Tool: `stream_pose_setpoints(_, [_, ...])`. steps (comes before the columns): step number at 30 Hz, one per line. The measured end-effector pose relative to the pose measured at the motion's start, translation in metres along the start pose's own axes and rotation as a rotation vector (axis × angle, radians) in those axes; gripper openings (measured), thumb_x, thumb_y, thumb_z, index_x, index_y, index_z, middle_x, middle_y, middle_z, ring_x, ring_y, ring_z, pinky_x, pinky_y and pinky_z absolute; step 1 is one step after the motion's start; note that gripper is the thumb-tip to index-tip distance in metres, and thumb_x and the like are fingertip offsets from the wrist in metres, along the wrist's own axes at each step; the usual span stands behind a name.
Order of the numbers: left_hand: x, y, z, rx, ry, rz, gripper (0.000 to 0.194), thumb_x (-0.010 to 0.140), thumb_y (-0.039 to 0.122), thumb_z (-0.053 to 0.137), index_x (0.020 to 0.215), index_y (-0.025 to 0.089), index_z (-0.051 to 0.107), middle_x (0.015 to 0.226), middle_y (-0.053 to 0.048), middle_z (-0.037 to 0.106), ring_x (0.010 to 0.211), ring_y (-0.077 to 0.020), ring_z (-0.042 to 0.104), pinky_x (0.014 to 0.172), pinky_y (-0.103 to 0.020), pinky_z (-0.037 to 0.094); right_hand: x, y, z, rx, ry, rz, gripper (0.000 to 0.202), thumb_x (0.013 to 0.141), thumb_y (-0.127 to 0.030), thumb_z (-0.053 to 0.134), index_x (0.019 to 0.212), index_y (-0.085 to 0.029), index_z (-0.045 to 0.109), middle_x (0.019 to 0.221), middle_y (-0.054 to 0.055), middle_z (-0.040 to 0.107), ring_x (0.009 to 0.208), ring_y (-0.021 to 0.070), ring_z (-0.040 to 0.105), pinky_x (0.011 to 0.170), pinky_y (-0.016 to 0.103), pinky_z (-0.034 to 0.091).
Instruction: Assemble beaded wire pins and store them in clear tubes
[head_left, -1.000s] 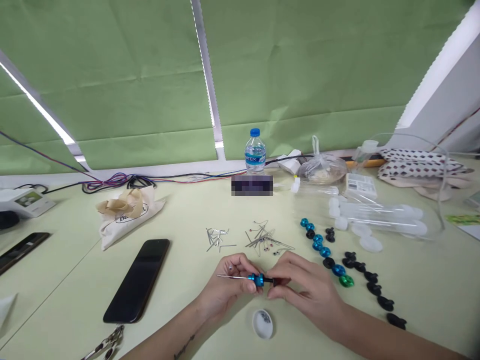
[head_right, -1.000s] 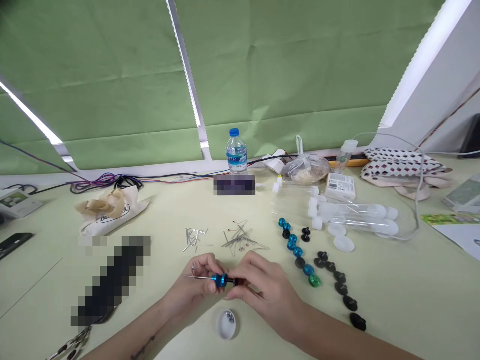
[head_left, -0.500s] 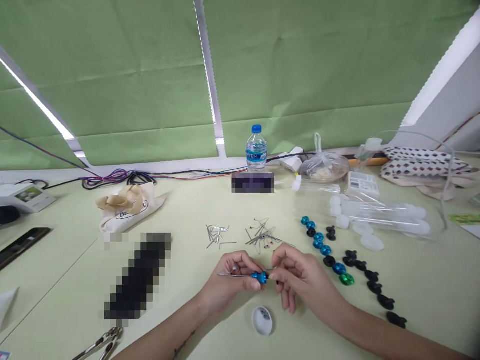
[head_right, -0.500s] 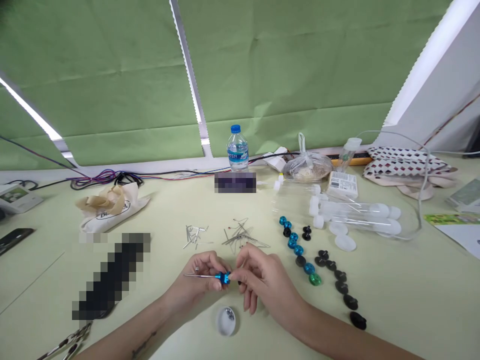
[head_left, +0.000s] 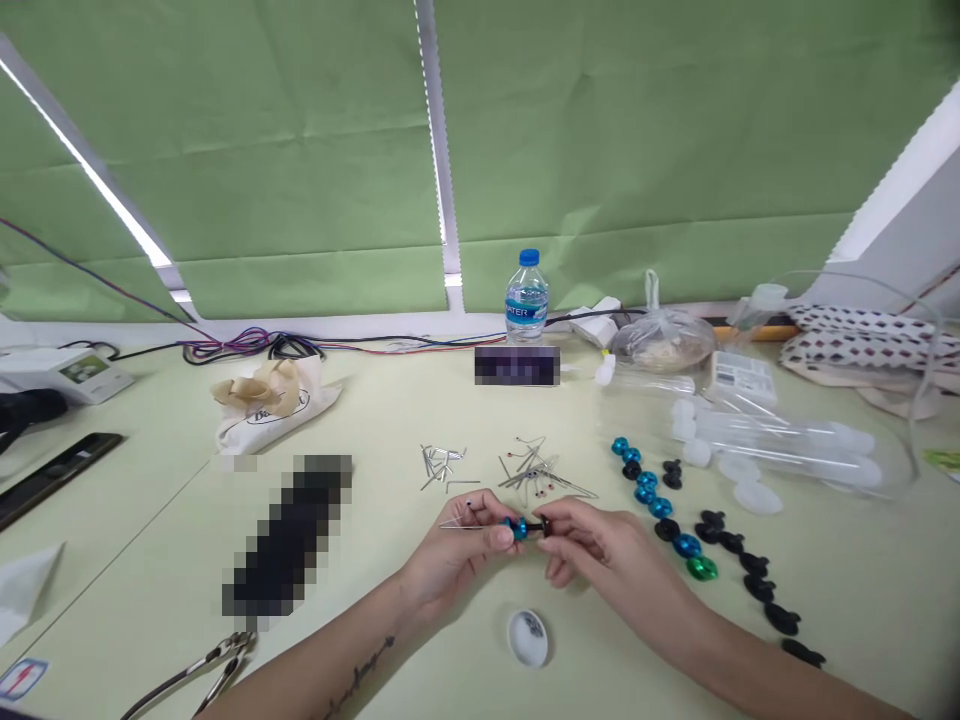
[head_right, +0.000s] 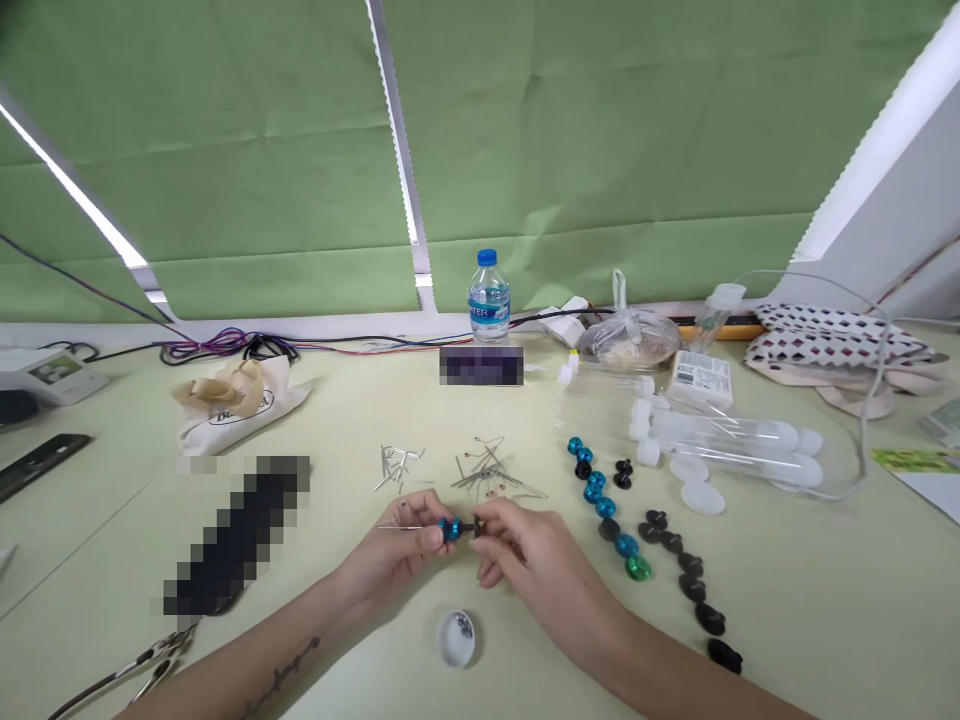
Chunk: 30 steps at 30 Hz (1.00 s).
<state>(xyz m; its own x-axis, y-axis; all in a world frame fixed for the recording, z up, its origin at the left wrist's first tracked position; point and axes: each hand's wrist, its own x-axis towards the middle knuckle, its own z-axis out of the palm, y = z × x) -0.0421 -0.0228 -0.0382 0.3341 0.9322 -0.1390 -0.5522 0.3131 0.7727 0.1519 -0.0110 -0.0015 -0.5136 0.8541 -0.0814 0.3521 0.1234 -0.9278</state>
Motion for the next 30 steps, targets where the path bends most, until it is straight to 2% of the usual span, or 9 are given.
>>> stream_pose_setpoints(2, [0.0000,0.0009,0.0003,-0.006,-0.013,-0.003,0.013,0.068,0.007,0.075,0.076,0.011,0.065,0.073,-0.004,0.070,0.065,-0.0105,0.063,0.069,-0.022,0.045,-0.0003,-0.0013,-0.0016,-0.038,-0.024,0.024,0.014,0.090,-0.029,0.048,0.090,-0.019,0.058,0.065,-0.001,0.065,0.058,0.0144,0.066,0.057,0.026,0.052])
stream_pose_setpoints(7, [-0.0011,0.0018,0.0003,-0.001,-0.034,0.004,0.016,0.065,0.009,0.077,0.076,0.010,0.066,0.075,-0.005,0.070,0.064,-0.0114,0.062,0.069,-0.025,0.046,0.0002,-0.0042,-0.0029,-0.108,-0.068,-0.007,0.032,0.093,-0.035,0.041,0.069,-0.018,0.055,0.060,-0.001,0.060,0.053,0.0127,0.062,0.052,0.024,0.049])
stream_pose_setpoints(10, [-0.0010,0.0014,-0.0002,-0.002,-0.026,0.013,0.017,0.065,0.011,0.078,0.076,0.011,0.066,0.075,-0.004,0.069,0.064,-0.0113,0.062,0.069,-0.024,0.045,0.0002,-0.0025,-0.0020,-0.064,-0.001,-0.011,0.017,0.090,-0.034,0.048,0.092,-0.019,0.056,0.074,0.000,0.062,0.055,0.0122,0.060,0.050,0.025,0.050])
stream_pose_setpoints(12, [-0.0004,0.0011,-0.0004,-0.005,-0.026,0.012,0.017,0.065,0.012,0.078,0.077,0.011,0.066,0.075,-0.004,0.069,0.064,-0.0114,0.063,0.069,-0.024,0.045,-0.0005,-0.0014,-0.0017,-0.028,0.057,-0.023,0.019,0.088,-0.032,0.052,0.103,-0.022,0.051,0.086,0.002,0.062,0.056,0.0114,0.059,0.049,0.024,0.051])
stream_pose_setpoints(15, [0.0005,0.0007,-0.0007,-0.021,-0.040,0.006,0.018,0.065,0.012,0.078,0.076,0.010,0.065,0.074,-0.004,0.069,0.063,-0.0109,0.063,0.068,-0.023,0.045,-0.0023,-0.0010,-0.0017,-0.042,0.060,-0.060,0.011,0.089,-0.032,0.050,0.092,-0.022,0.054,0.077,0.000,0.060,0.057,0.0120,0.059,0.052,0.025,0.052])
stream_pose_setpoints(21, [0.0004,0.0011,-0.0001,-0.055,0.047,0.000,0.021,0.062,0.015,0.081,0.074,0.011,0.064,0.071,-0.003,0.069,0.061,-0.0100,0.062,0.066,-0.023,0.045,-0.0053,-0.0038,-0.0036,-0.039,0.018,-0.079,0.025,0.095,-0.040,0.039,0.101,-0.021,0.053,0.073,0.001,0.059,0.063,0.0141,0.060,0.057,0.027,0.052])
stream_pose_setpoints(24, [0.0000,0.0010,0.0006,-0.047,0.049,-0.005,0.022,0.062,0.015,0.082,0.074,0.011,0.064,0.070,-0.003,0.069,0.061,-0.0114,0.063,0.066,-0.024,0.045,-0.0047,-0.0062,-0.0054,-0.037,-0.023,-0.086,0.031,0.097,-0.042,0.032,0.092,-0.020,0.054,0.071,0.000,0.058,0.062,0.0137,0.059,0.058,0.027,0.051])
stream_pose_setpoints(30, [0.0001,0.0005,0.0008,-0.046,0.038,-0.005,0.021,0.062,0.014,0.081,0.074,0.010,0.064,0.070,-0.004,0.069,0.060,-0.0106,0.063,0.065,-0.023,0.045,-0.0041,-0.0061,-0.0059,-0.113,-0.068,-0.111,0.037,0.097,-0.042,0.032,0.081,-0.019,0.056,0.070,0.001,0.058,0.061,0.0138,0.059,0.056,0.026,0.049])
